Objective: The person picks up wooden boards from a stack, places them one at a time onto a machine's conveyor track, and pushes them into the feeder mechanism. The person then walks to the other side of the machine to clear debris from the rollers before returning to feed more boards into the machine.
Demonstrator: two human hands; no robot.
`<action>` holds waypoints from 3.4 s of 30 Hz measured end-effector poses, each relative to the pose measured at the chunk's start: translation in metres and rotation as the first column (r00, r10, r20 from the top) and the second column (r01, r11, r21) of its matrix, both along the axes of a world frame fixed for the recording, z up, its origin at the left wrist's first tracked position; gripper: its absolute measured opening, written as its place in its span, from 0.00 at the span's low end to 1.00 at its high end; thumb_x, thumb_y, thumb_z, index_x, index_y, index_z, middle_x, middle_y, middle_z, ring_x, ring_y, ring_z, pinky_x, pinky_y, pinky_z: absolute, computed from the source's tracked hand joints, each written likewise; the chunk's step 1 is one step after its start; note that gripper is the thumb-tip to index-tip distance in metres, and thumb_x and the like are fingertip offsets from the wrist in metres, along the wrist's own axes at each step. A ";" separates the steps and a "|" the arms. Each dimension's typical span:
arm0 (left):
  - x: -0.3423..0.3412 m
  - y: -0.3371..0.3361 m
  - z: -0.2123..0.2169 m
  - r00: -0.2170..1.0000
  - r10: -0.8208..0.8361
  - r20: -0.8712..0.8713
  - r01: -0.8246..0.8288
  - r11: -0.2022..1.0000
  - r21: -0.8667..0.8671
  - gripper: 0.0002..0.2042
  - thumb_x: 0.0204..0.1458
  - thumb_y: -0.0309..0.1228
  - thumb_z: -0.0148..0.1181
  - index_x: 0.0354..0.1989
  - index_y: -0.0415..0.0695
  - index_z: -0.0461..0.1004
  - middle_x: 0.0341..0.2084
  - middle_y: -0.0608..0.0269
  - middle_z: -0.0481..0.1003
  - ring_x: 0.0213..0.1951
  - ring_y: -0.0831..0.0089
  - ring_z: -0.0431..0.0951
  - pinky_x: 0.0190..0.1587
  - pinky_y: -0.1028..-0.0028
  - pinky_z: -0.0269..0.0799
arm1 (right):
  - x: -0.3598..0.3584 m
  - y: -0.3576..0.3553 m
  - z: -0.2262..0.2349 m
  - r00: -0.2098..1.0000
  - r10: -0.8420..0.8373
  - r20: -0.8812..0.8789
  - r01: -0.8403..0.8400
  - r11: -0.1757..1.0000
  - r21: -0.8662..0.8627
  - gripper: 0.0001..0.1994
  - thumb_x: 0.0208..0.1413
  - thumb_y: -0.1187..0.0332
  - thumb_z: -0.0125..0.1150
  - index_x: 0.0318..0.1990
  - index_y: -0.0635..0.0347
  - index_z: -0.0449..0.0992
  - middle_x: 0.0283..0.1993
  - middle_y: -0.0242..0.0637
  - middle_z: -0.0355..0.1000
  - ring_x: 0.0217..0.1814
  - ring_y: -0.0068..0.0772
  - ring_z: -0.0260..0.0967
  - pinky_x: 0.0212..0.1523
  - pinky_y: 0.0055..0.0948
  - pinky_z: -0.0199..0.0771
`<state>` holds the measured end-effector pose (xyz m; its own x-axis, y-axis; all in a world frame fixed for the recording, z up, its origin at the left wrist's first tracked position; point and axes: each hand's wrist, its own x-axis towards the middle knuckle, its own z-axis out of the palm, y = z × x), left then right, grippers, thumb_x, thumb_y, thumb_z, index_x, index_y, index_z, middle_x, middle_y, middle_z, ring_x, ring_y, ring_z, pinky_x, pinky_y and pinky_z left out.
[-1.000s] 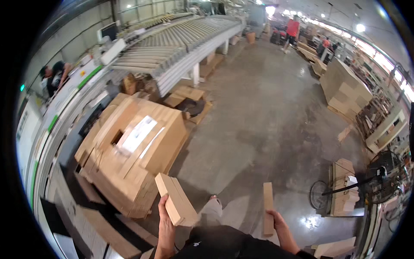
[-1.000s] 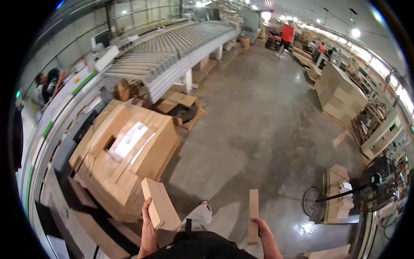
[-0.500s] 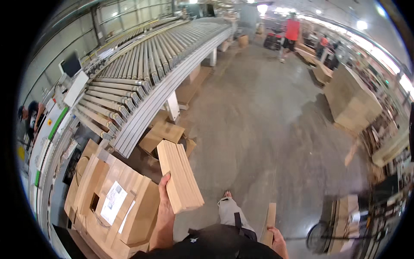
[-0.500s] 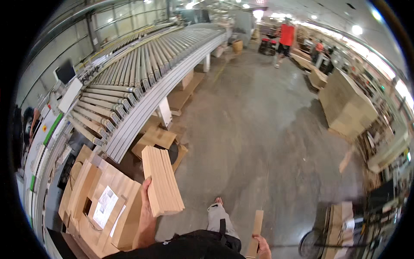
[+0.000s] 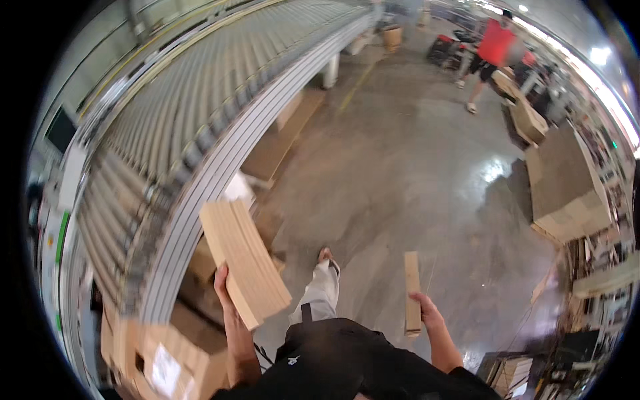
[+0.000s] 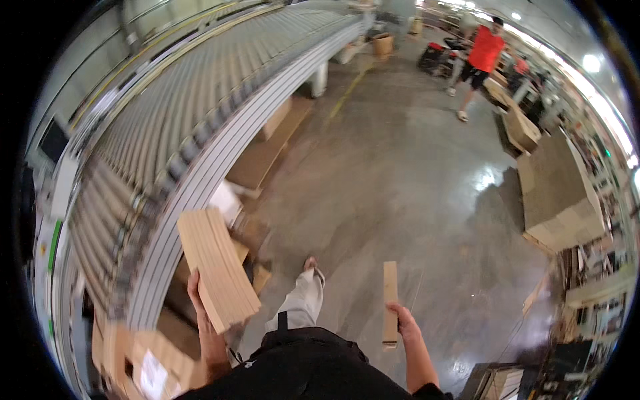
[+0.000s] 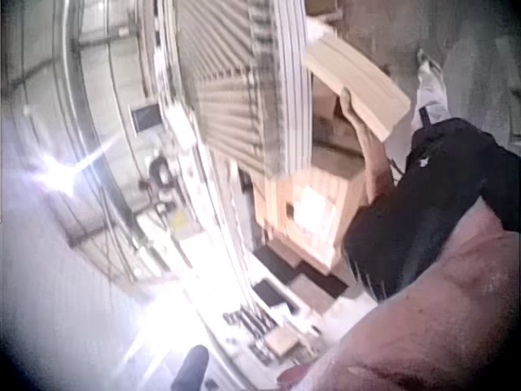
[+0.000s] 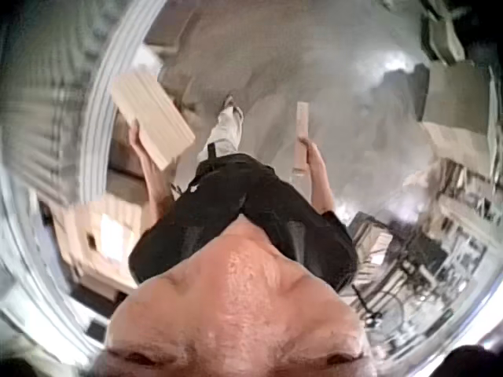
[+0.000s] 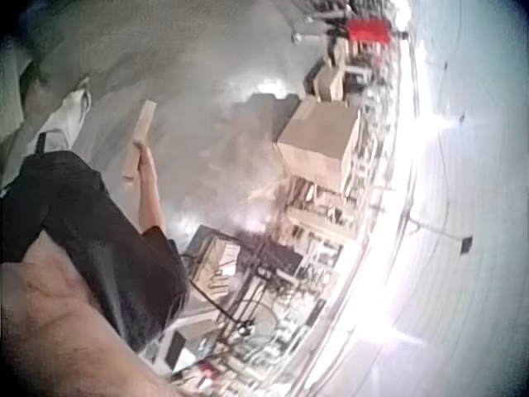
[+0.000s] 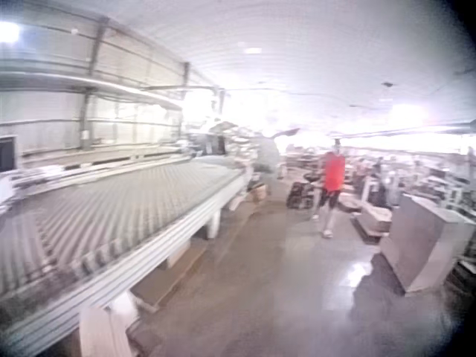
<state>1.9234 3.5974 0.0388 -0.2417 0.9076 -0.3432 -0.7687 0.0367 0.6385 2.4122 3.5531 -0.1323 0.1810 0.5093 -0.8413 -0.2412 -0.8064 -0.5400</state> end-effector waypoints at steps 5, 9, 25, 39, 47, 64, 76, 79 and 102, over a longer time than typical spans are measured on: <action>0.052 0.216 -0.014 0.987 -0.134 0.085 0.139 0.989 -0.049 0.32 0.47 0.51 0.58 0.56 0.41 0.65 0.45 0.55 0.74 0.44 0.63 0.76 0.46 0.63 0.74 | 0.018 0.136 0.013 0.997 0.010 0.076 0.007 0.975 -0.222 0.24 0.43 0.55 0.68 0.45 0.60 0.74 0.37 0.40 0.74 0.36 0.37 0.73 0.37 0.37 0.72; 0.095 0.379 0.001 0.988 -0.150 0.025 0.152 0.985 -0.083 0.31 0.49 0.51 0.57 0.57 0.45 0.64 0.47 0.58 0.72 0.49 0.63 0.73 0.51 0.63 0.71 | 0.011 0.186 0.036 0.996 0.036 0.082 -0.038 0.999 0.019 0.25 0.41 0.55 0.70 0.45 0.60 0.75 0.36 0.39 0.74 0.36 0.36 0.73 0.37 0.35 0.73; 0.263 0.977 0.014 0.935 -0.261 -0.240 0.262 0.965 -0.028 0.34 0.52 0.56 0.50 0.61 0.44 0.60 0.55 0.55 0.66 0.55 0.62 0.68 0.56 0.64 0.66 | 0.187 0.811 -0.088 0.997 0.040 -0.068 -0.062 0.934 -0.353 0.26 0.40 0.54 0.70 0.44 0.62 0.76 0.33 0.38 0.73 0.38 0.31 0.73 0.38 0.32 0.73; 0.375 1.549 -0.057 0.581 -0.297 -0.758 0.553 0.827 0.100 0.31 0.57 0.56 0.42 0.66 0.58 0.48 0.64 0.58 0.52 0.62 0.63 0.59 0.63 0.59 0.58 | 0.277 1.377 -0.051 0.990 -0.062 0.130 0.096 0.958 -0.271 0.34 0.35 0.51 0.72 0.47 0.70 0.75 0.42 0.46 0.74 0.41 0.42 0.73 0.39 0.36 0.73; 0.513 1.912 -0.057 0.746 -0.554 -0.369 0.622 0.778 0.088 0.40 0.49 0.56 0.60 0.67 0.57 0.50 0.65 0.58 0.51 0.65 0.61 0.57 0.64 0.59 0.57 | 0.311 1.552 -0.013 0.981 -0.003 0.195 -0.029 0.987 0.160 0.31 0.36 0.53 0.72 0.46 0.66 0.76 0.40 0.45 0.75 0.36 0.41 0.74 0.36 0.37 0.74; 0.810 2.468 -0.061 0.833 -0.552 0.045 0.553 0.827 -0.101 0.32 0.50 0.50 0.55 0.59 0.41 0.63 0.48 0.53 0.71 0.49 0.59 0.73 0.52 0.60 0.70 | 0.738 2.284 -0.068 0.941 -0.319 0.115 0.323 0.946 -0.022 0.25 0.40 0.63 0.70 0.42 0.76 0.72 0.34 0.45 0.74 0.31 0.40 0.74 0.28 0.42 0.73; 1.148 2.918 -0.050 0.677 -0.715 0.173 0.730 0.682 -0.035 0.30 0.50 0.46 0.60 0.58 0.41 0.63 0.48 0.54 0.72 0.50 0.63 0.73 0.51 0.62 0.72 | 0.884 2.554 -0.017 0.964 -0.262 0.040 0.250 0.948 0.196 0.27 0.40 0.61 0.71 0.47 0.70 0.72 0.35 0.43 0.73 0.37 0.39 0.73 0.36 0.37 0.73; 1.239 3.022 -0.048 0.636 -0.754 0.163 0.766 0.643 -0.014 0.30 0.50 0.46 0.60 0.58 0.41 0.64 0.48 0.54 0.72 0.50 0.63 0.73 0.51 0.62 0.72 | 0.953 2.639 -0.031 0.972 -0.233 0.042 0.225 0.964 0.145 0.26 0.41 0.61 0.70 0.47 0.68 0.72 0.34 0.42 0.72 0.37 0.38 0.73 0.36 0.36 0.72; 1.731 3.769 -0.107 0.664 -0.599 0.447 0.667 0.745 0.008 0.29 0.52 0.44 0.56 0.59 0.41 0.62 0.50 0.52 0.72 0.50 0.55 0.74 0.53 0.55 0.70 | 1.588 3.431 -0.047 0.922 -0.387 0.004 0.387 0.922 0.013 0.23 0.48 0.64 0.64 0.50 0.68 0.69 0.40 0.45 0.72 0.38 0.38 0.71 0.39 0.35 0.71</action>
